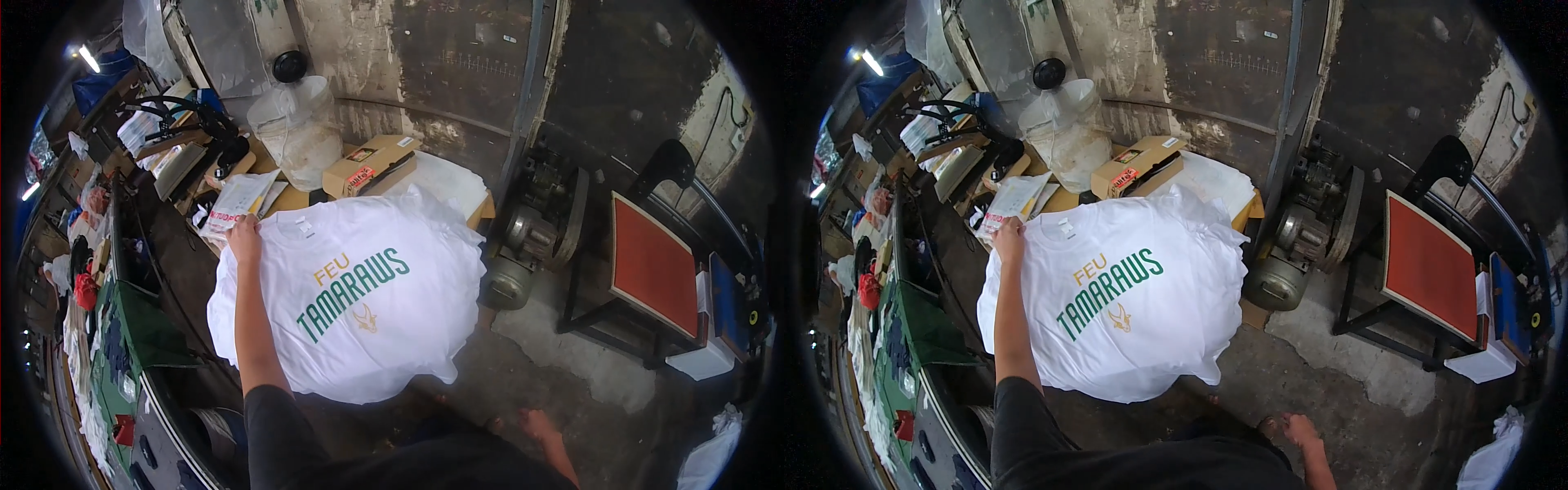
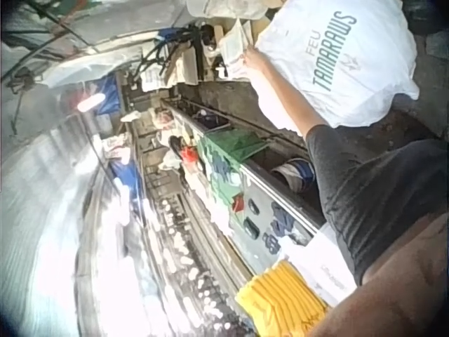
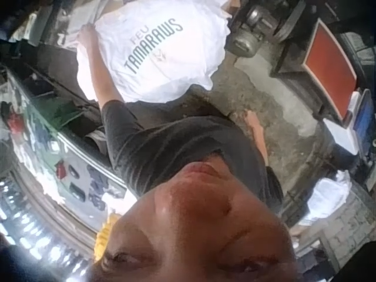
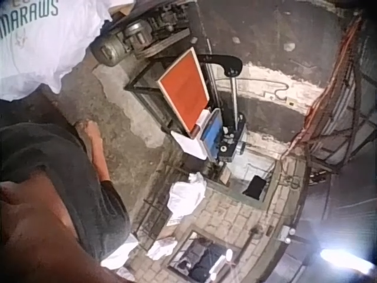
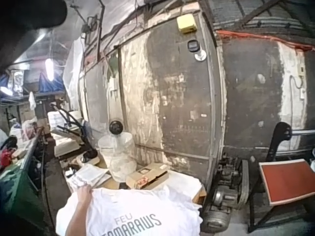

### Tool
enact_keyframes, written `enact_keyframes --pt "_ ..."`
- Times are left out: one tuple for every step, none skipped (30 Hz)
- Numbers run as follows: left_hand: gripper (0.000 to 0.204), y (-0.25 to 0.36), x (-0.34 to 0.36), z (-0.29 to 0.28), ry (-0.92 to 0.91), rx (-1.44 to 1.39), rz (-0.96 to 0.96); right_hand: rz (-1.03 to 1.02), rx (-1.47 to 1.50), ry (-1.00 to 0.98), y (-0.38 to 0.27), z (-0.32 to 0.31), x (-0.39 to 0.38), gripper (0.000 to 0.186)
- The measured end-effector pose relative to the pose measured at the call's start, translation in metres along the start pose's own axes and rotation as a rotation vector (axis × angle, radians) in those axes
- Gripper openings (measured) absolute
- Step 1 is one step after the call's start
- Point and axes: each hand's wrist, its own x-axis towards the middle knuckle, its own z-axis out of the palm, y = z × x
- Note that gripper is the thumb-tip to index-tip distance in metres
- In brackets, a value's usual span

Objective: Operating a heat press machine to print logos on white t-shirts in a workshop.

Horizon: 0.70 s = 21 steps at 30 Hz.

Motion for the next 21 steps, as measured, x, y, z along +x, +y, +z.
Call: enact_keyframes --pt "0.003 0.002 -0.002 -0.007 0.054 -0.015 0.033 -0.004 0.005 -0.015 0.0 -0.002 0.004 0.037" --pt "0.003 0.003 -0.005 -0.015 0.104 -0.017 0.088 -0.02 0.013 -0.019 -0.003 -0.003 0.009 0.037" --pt "0.003 0.005 -0.006 -0.024 0.12 -0.018 0.109 -0.029 0.0 -0.029 -0.006 -0.005 0.015 0.037" --pt "0.004 0.007 -0.01 -0.034 0.144 -0.024 0.137 -0.046 -0.017 -0.036 -0.009 -0.009 0.023 0.037" --pt "0.005 0.009 -0.011 -0.043 0.149 -0.029 0.147 -0.027 -0.044 -0.056 -0.014 -0.012 0.029 0.037" --pt "0.005 0.011 -0.013 -0.054 0.13 -0.025 0.147 -0.097 -0.064 -0.029 -0.02 -0.016 0.033 0.037" --pt "0.005 0.014 -0.014 -0.063 0.188 -0.05 0.185 -0.13 -0.094 -0.017 -0.028 -0.022 0.039 0.036" --pt "0.005 0.018 -0.016 -0.073 0.217 -0.065 0.201 -0.164 -0.125 -0.005 -0.036 -0.029 0.045 0.036" --pt "0.005 0.023 -0.019 -0.082 0.242 -0.078 0.216 -0.159 -0.108 -0.017 -0.045 -0.036 0.048 0.036" --pt "0.005 0.03 -0.021 -0.092 0.241 -0.106 0.195 -0.154 -0.089 -0.03 -0.055 -0.043 0.052 0.035" --pt "0.005 0.037 -0.022 -0.101 0.239 -0.133 0.177 -0.161 -0.063 -0.035 -0.064 -0.048 0.054 0.035" --pt "0.005 0.045 -0.025 -0.11 0.218 -0.157 0.146 -0.211 -0.057 0.003 -0.073 -0.053 0.056 0.035" --pt "0.004 0.054 -0.029 -0.12 0.214 -0.231 0.146 -0.271 -0.046 0.046 -0.08 -0.056 0.056 0.034" --pt "0.004 0.064 -0.035 -0.128 0.193 -0.304 0.128 -0.345 -0.037 0.101 -0.086 -0.058 0.055 0.034" --pt "0.004 0.072 -0.041 -0.137 0.174 -0.376 0.109 -0.342 -0.014 0.079 -0.091 -0.059 0.055 0.034" --pt "0.005 0.08 -0.048 -0.146 0.125 -0.401 0.157 -0.356 0.008 0.075 -0.094 -0.059 0.056 0.034" --pt "0.005 0.088 -0.058 -0.153 0.047 -0.442 0.152 -0.391 0.026 0.094 -0.096 -0.059 0.058 0.034" --pt "0.005 0.097 -0.072 -0.159 -0.027 -0.484 0.147 -0.406 0.043 0.054 -0.097 -0.058 0.062 0.034" --pt "0.005 0.107 -0.086 -0.162 -0.098 -0.527 0.139 -0.441 0.058 0.03 -0.098 -0.057 0.066 0.034" --pt "0.005 0.117 -0.101 -0.163 -0.119 -0.55 0.136 -0.474 0.061 0.01 -0.098 -0.056 0.073 0.034" --pt "0.005 0.127 -0.118 -0.162 -0.135 -0.582 0.13 -0.51 0.057 -0.003 -0.098 -0.056 0.081 0.034"
